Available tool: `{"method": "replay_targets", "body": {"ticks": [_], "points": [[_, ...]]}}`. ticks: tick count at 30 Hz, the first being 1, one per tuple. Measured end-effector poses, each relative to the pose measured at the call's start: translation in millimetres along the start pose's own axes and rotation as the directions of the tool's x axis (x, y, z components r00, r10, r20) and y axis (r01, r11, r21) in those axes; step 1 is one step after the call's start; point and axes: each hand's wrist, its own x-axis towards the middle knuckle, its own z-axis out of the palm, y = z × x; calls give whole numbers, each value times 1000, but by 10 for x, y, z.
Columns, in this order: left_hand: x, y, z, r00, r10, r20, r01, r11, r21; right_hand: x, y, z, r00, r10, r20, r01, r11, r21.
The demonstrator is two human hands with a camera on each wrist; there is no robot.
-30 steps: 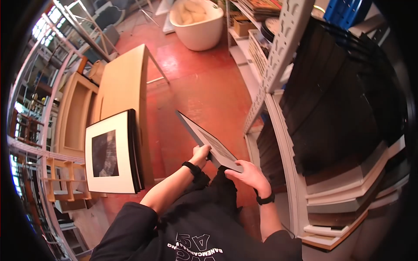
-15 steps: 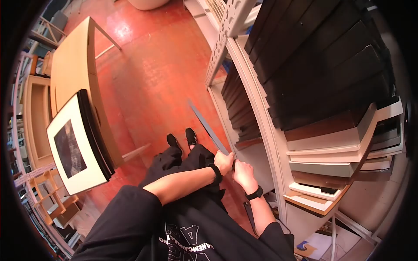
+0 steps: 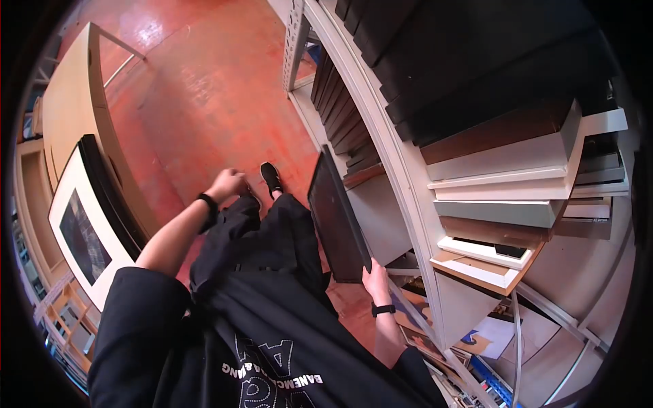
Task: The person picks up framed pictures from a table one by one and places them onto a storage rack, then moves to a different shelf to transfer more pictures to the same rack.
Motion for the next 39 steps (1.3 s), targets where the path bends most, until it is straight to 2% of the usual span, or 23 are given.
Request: {"method": "replay_targets", "body": {"ticks": [1, 2, 4, 6, 8, 11, 14, 18, 19, 20, 22, 24, 26, 28, 29, 30, 32, 33, 34, 35, 36, 37, 39], "points": [[29, -227, -272, 995, -32, -95, 24, 995, -93, -110, 62, 4, 999, 49, 5, -50, 998, 31], [120, -542, -564, 985, -47, -167, 36, 997, -69, -220, 120, 12, 995, 99, 11, -99, 993, 62], [-51, -799, -943, 962, -120, -244, 91, 987, -129, -437, 202, 7, 990, 143, -8, -143, 989, 50], [-108, -1230, -1287, 947, -207, -247, 178, 975, -134, -658, 365, 33, 982, 154, -107, -139, 981, 133], [-292, -1423, -1413, 928, -279, -246, 257, 959, -118, -797, 533, 83, 974, 208, -85, -195, 971, 140], [-579, -1473, -1352, 921, -315, -229, 294, 948, -124, -947, 756, 69, 966, 252, -49, -236, 947, 218], [-705, -1469, -1276, 938, -288, -196, 253, 950, -185, -1011, 772, -60, 944, 327, -39, -313, 928, 202], [-709, -1386, -1211, 951, -243, -193, 205, 959, -196, -942, 1209, -64, 943, 325, -76, -304, 931, 203], [-682, -1366, -1214, 954, -225, -197, 189, 964, -187, -891, 1376, -6, 950, 293, -111, -244, 913, 327], [-656, -1344, -1224, 954, -228, -196, 192, 963, -188, -828, 1572, 28, 929, 365, -56, -331, 890, 313], [-618, -1225, -1253, 962, -202, -184, 169, 969, -183, -685, 1634, 4, 918, 391, -73, -319, 833, 452], [-630, -1114, -1270, 961, -188, -203, 154, 973, -172, -513, 1699, -6, 868, 490, -79, -388, 770, 507], [-660, -1003, -1293, 965, -128, -227, 89, 980, -175, -313, 1770, -5, 860, 498, -109, -360, 744, 563], [-755, -900, -1309, 963, -117, -244, 77, 982, -171, 1, 2357, 375, 818, 473, -328, -207, 774, 598], [-814, -867, -1318, 963, -104, -248, 61, 983, -175, 125, 2282, 332, 757, 608, -241, -332, 674, 660], [-868, -858, -1326, 963, -92, -252, 47, 983, -178, 185, 1711, 39, 757, 558, -340, -348, 785, 513], [-967, -913, -1385, 954, -111, -277, 66, 984, -165, 487, 1322, -152, 704, 696, -142, -425, 574, 700], [-1039, -946, -1419, 947, -132, -292, 90, 984, -153, 627, 2115, 296, 709, 694, -128, -430, 568, 701], [-1122, -977, -1436, 943, -141, -301, 101, 984, -145, 1172, 2656, 740, 796, 455, -399, 190, 438, 879], [-1198, -1016, -1452, 934, -156, -321, 112, 982, -150, 1206, 2139, 519, 800, 462, -382, 175, 429, 886], [-1262, -1043, -1472, 926, -166, -339, 120, 981, -154, 1351, 1425, 185, 709, 626, -324, -454, 757, 470], [-1320, -1114, -1503, 919, -189, -345, 128, 973, -192, 1539, 1360, 316, 707, 636, -309, -464, 747, 475], [-1457, -1147, -1482, 902, -208, -379, 144, 971, -191, 1899, 1375, 680, 662, 585, -469, -402, 804, 438]]}}
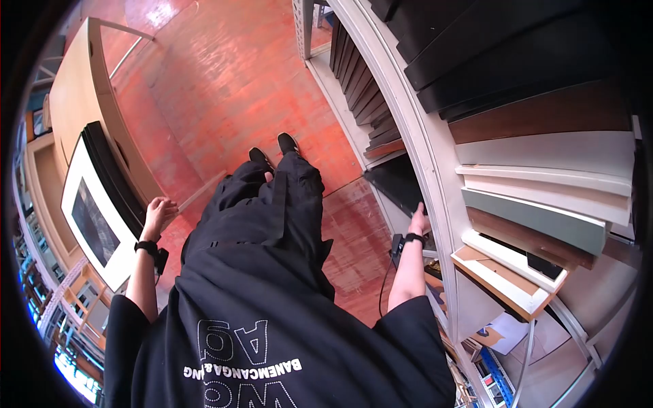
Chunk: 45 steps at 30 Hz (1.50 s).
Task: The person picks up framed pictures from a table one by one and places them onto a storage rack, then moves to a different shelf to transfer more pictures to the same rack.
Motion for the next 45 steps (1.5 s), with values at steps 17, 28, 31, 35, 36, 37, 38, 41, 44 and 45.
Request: {"method": "replay_targets", "body": {"ticks": [17, 28, 31, 35, 36, 37, 38, 41, 44, 45], "points": [[-625, -439, 219, 990, -117, -76, 107, 986, -126, -60, -1158, 603, 862, 88, 499, -363, 794, 487], [-906, -1124, 62, 937, -342, -74, 180, 652, -737, -479, -1051, 900, 277, -13, 961, -437, 889, 138], [-948, -1437, -66, 836, -442, -324, -57, 519, -853, -755, -1320, 844, 216, -23, 976, -377, 920, 105], [-950, -1693, -437, 694, -446, -566, -336, 494, -802, -1145, -1689, 856, 154, -26, 988, -297, 952, 72], [-925, -1770, -569, 700, -428, -571, -369, 469, -803, -1209, -1757, 884, 136, -44, 990, -292, 953, 83], [-905, -1753, -659, 678, -455, -578, -399, 433, -809, -1270, -1836, 880, 130, -53, 990, -280, 956, 88], [-886, -1736, -748, 688, -447, -571, -394, 430, -812, -1324, -1910, 866, 119, -69, 991, -261, 960, 98], [-794, -1794, -978, 699, -438, -565, -387, 433, -814, -1389, -2091, 874, 108, -118, 987, -217, 966, 139], [-708, -1859, -1054, 682, -479, -553, -394, 396, -829, -1384, -2221, 806, 157, -134, 978, -176, 971, 161], [-693, -1861, -1041, 664, -519, -538, -407, 352, -843, -1359, -2235, 785, 161, -145, 976, -174, 970, 173]]}}
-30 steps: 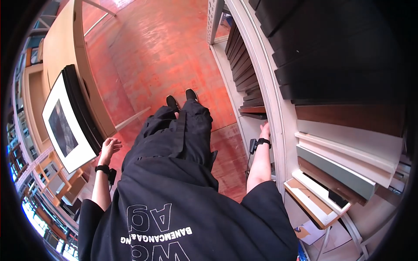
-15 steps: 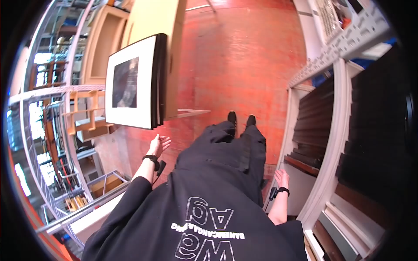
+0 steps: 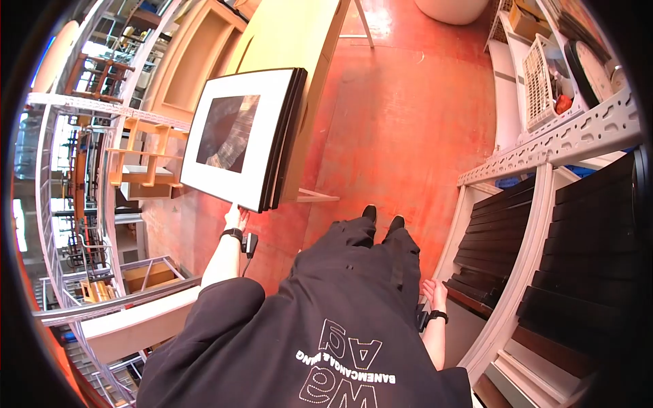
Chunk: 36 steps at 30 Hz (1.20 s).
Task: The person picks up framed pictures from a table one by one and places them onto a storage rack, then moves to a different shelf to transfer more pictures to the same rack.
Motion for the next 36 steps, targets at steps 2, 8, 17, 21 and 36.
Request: {"method": "replay_targets", "body": {"ticks": [2, 8, 17, 21, 36], "points": [[145, -43, -55, 998, 6, -66, -13, 995, -97, -55, -36, -62, 1000, 6, -31, -6, 1000, 10], [548, 16, -197, 990, -53, -129, 19, 967, -255, -146, 70, -247, 994, 71, -83, -71, 997, 2], [-13, 722, -28, 974, 212, 78, -172, 921, -349, -197, 64, -61, 991, 99, -92, -104, 993, -47], [-429, 1248, 162, 917, 377, 131, -293, 859, -420, -203, -97, 142, 997, 58, -59, -63, 994, -93], [-1170, 2895, 898, 750, 661, -7, -633, 716, -294, -147, 183, 201, 998, 6, -59, -5, 1000, 13]]}}
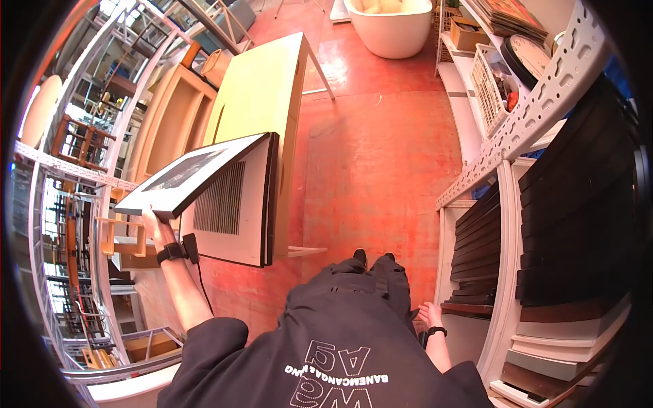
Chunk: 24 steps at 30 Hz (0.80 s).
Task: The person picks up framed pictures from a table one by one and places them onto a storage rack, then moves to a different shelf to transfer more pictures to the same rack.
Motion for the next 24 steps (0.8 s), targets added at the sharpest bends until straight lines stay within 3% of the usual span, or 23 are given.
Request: {"method": "replay_targets", "body": {"ticks": [3, 5, 9, 12, 14, 15, 18, 19, 20, 22, 24], "points": [[-342, 178, 339, 989, 147, 20, -145, 986, -79, 21, 224, -13, 996, 84, 18, -84, 996, 30], [-200, 168, 348, 985, 169, 38, -165, 982, -98, 209, 532, -69, 994, 100, 51, -103, 993, 61], [-220, 227, 350, 971, 205, 122, -195, 977, -89, 233, 591, -32, 993, 102, 59, -106, 992, 70], [-90, 293, 255, 976, 175, 126, -173, 985, -25, 280, 643, -56, 996, 80, 46, -83, 993, 89], [-32, 371, 237, 996, 64, 64, -66, 998, 23, 244, 583, -41, 997, 65, 42, -69, 993, 97], [-539, 582, 491, 1000, 27, 10, -28, 999, 30, 156, 478, -16, 999, 46, 15, -47, 993, 110], [-424, 626, 196, 979, 98, 178, -97, 995, -16, 101, 439, -26, 999, 23, 26, -26, 993, 113], [-479, 690, 186, 985, 81, 153, -76, 996, -39, 70, 403, -34, 999, 36, 15, -37, 992, 123], [-414, 712, 37, 948, 99, 303, -104, 995, -1, 44, 364, -34, 999, 50, 5, -50, 990, 129], [-1033, 913, 167, 937, 139, 321, -164, 985, 53, 80, 332, -22, 998, 62, 11, -63, 993, 105], [-988, 1033, 41, 929, 57, 367, -124, 979, 160, 90, 296, 4, 997, 78, 19, -79, 994, 72]]}}
